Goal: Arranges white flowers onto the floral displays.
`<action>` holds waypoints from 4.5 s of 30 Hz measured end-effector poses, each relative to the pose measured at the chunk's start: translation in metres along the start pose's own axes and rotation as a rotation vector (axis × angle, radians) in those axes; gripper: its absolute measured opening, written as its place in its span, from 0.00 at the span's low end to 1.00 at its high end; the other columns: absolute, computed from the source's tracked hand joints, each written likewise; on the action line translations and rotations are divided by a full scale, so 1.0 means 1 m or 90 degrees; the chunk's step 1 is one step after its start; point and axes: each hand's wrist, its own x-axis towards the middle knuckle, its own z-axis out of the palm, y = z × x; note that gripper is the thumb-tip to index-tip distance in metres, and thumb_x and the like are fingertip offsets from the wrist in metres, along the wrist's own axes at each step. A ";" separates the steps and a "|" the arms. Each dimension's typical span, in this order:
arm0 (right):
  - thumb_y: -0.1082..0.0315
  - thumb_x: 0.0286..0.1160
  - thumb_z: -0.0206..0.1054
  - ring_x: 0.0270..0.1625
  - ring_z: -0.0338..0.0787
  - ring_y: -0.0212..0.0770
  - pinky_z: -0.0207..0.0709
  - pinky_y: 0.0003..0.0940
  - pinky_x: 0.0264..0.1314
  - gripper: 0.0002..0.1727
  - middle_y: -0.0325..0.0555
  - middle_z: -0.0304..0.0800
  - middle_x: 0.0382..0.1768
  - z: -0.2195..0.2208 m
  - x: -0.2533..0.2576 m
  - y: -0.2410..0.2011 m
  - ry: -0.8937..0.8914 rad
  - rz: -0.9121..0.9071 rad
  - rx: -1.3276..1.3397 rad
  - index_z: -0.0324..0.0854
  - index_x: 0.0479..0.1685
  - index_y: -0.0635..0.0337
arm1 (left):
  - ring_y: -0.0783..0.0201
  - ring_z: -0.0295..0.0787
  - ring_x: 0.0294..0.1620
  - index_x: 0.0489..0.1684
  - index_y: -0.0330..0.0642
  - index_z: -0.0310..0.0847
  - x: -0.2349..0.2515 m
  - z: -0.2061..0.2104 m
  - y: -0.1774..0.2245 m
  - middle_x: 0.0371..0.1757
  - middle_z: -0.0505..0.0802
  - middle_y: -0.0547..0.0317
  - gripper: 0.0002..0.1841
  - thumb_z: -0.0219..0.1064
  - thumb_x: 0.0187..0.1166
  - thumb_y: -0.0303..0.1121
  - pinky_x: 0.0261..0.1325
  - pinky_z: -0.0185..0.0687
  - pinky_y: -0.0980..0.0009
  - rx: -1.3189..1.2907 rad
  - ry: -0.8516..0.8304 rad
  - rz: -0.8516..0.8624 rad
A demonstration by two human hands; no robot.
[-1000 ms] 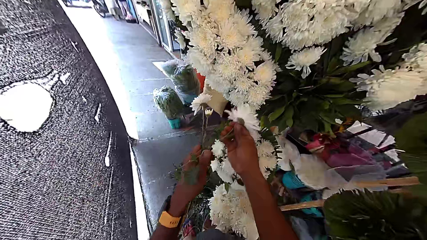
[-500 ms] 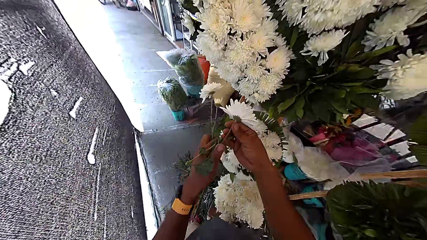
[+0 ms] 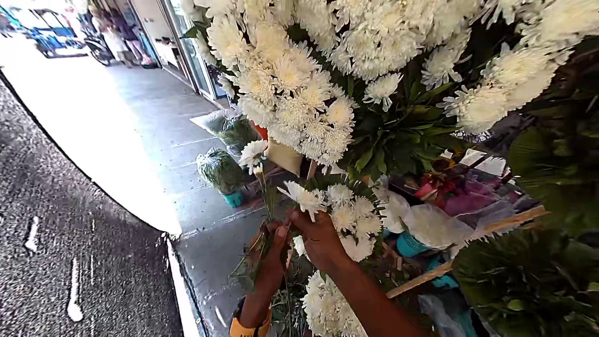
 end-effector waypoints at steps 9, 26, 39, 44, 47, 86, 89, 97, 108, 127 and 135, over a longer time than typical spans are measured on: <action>0.70 0.83 0.66 0.39 0.92 0.35 0.91 0.32 0.48 0.08 0.40 0.89 0.41 -0.034 0.108 -0.127 0.104 -0.371 0.025 0.78 0.55 0.54 | 0.76 0.86 0.32 0.38 0.52 0.88 -0.016 -0.043 0.000 0.36 0.91 0.71 0.06 0.68 0.80 0.40 0.35 0.84 0.80 0.081 0.013 0.015; 0.55 0.65 0.76 0.85 0.64 0.57 0.56 0.73 0.75 0.20 0.45 0.67 0.85 0.000 0.211 -0.096 0.489 -0.304 -0.696 0.92 0.58 0.47 | 0.75 0.85 0.27 0.46 0.44 0.84 -0.030 -0.064 0.001 0.34 0.91 0.68 0.07 0.62 0.78 0.29 0.29 0.83 0.79 0.123 0.091 -0.052; 0.47 0.66 0.75 0.91 0.54 0.59 0.48 0.75 0.83 0.25 0.52 0.59 0.89 0.007 0.222 -0.105 0.465 -0.194 -0.840 0.89 0.64 0.41 | 0.73 0.85 0.34 0.61 0.39 0.76 -0.018 -0.048 -0.004 0.42 0.87 0.67 0.18 0.65 0.73 0.31 0.32 0.85 0.77 0.165 0.094 -0.029; 0.49 0.65 0.75 0.89 0.57 0.62 0.53 0.73 0.82 0.26 0.57 0.60 0.88 0.009 0.224 -0.116 0.431 -0.145 -0.892 0.89 0.63 0.47 | 0.71 0.83 0.29 0.63 0.39 0.76 -0.017 -0.043 -0.002 0.39 0.86 0.65 0.19 0.65 0.74 0.33 0.26 0.82 0.76 0.175 0.087 -0.001; 0.44 0.59 0.81 0.87 0.59 0.66 0.53 0.77 0.80 0.42 0.61 0.55 0.90 0.005 0.204 -0.125 0.350 -0.135 -0.887 0.78 0.77 0.51 | 0.73 0.83 0.26 0.69 0.39 0.67 -0.019 -0.042 0.007 0.37 0.86 0.66 0.25 0.66 0.72 0.33 0.24 0.82 0.76 0.184 0.096 0.021; 0.73 0.87 0.58 0.46 0.97 0.50 0.94 0.46 0.51 0.10 0.57 0.94 0.46 0.013 0.022 0.003 -0.042 -0.223 -0.148 0.79 0.56 0.69 | 0.66 0.88 0.37 0.65 0.33 0.74 0.038 -0.056 -0.036 0.44 0.90 0.56 0.17 0.60 0.82 0.31 0.38 0.88 0.66 0.251 -0.020 -0.018; 0.71 0.88 0.58 0.44 0.96 0.46 0.93 0.43 0.52 0.10 0.56 0.93 0.45 0.013 0.023 0.000 -0.046 -0.069 -0.074 0.80 0.55 0.68 | 0.72 0.83 0.35 0.62 0.38 0.79 0.040 -0.040 -0.031 0.46 0.87 0.62 0.29 0.63 0.82 0.58 0.35 0.83 0.73 0.147 -0.137 -0.006; 0.72 0.88 0.58 0.39 0.94 0.43 0.92 0.40 0.49 0.12 0.56 0.92 0.41 -0.003 0.034 -0.015 0.006 0.035 -0.136 0.84 0.51 0.72 | 0.76 0.78 0.28 0.48 0.43 0.85 0.032 -0.027 -0.040 0.42 0.87 0.65 0.30 0.53 0.86 0.63 0.29 0.77 0.78 0.122 -0.153 -0.027; 0.68 0.91 0.53 0.38 0.88 0.33 0.87 0.31 0.47 0.11 0.43 0.89 0.43 -0.006 0.060 -0.054 0.005 -0.154 -0.198 0.80 0.53 0.63 | 0.75 0.77 0.25 0.31 0.52 0.82 0.039 -0.018 -0.031 0.36 0.82 0.67 0.14 0.61 0.84 0.47 0.24 0.78 0.79 0.136 -0.050 0.143; 0.73 0.65 0.70 0.90 0.59 0.67 0.36 0.76 0.89 0.10 0.50 0.74 0.84 0.003 0.282 -0.239 0.378 -1.095 -1.165 0.94 0.36 0.46 | 0.78 0.81 0.34 0.38 0.50 0.82 0.007 -0.088 -0.044 0.40 0.84 0.71 0.04 0.64 0.82 0.36 0.36 0.82 0.79 0.149 0.016 0.099; 0.70 0.65 0.71 0.90 0.59 0.68 0.37 0.76 0.88 0.07 0.50 0.74 0.83 0.005 0.283 -0.246 0.455 -1.083 -1.187 0.93 0.34 0.47 | 0.75 0.81 0.30 0.40 0.47 0.81 0.008 -0.091 -0.050 0.38 0.85 0.68 0.05 0.63 0.83 0.35 0.32 0.82 0.76 0.147 0.005 0.069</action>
